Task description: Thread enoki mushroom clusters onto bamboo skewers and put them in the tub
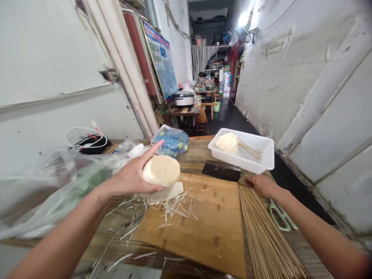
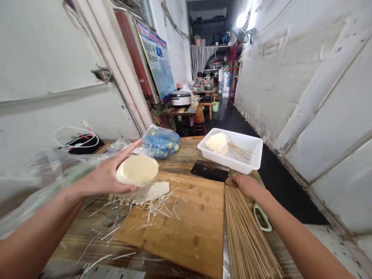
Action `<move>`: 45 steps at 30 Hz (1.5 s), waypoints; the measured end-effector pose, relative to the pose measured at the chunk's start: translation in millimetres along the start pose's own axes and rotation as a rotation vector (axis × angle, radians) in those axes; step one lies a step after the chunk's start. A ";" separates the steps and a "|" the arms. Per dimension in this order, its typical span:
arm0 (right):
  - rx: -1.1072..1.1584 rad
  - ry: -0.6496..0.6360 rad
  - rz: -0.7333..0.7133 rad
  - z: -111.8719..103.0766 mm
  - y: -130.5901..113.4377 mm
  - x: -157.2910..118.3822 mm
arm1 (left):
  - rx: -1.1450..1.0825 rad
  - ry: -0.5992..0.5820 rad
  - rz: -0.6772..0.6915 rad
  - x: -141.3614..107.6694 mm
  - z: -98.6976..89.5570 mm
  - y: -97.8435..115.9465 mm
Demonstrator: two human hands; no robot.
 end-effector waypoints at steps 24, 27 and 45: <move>-0.122 0.094 0.063 -40.8 -63.8 -45.2 | 0.382 -0.153 -0.012 -61.0 139.5 48.6; 0.095 0.104 0.020 -32.6 -98.7 -89.1 | 0.403 0.014 0.057 -70.1 139.7 50.4; 1.813 0.043 0.298 35.8 -178.1 -157.7 | 0.461 0.093 0.078 -79.8 148.2 50.6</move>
Point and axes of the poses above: each hand's wrist, its own x-axis towards the middle knuckle, its own z-axis out of the palm, y = z × x, the point moved 3 cm from there along x, towards the middle knuckle, and after that the axes turned 9 degrees about -z, right-handed, at the moved point
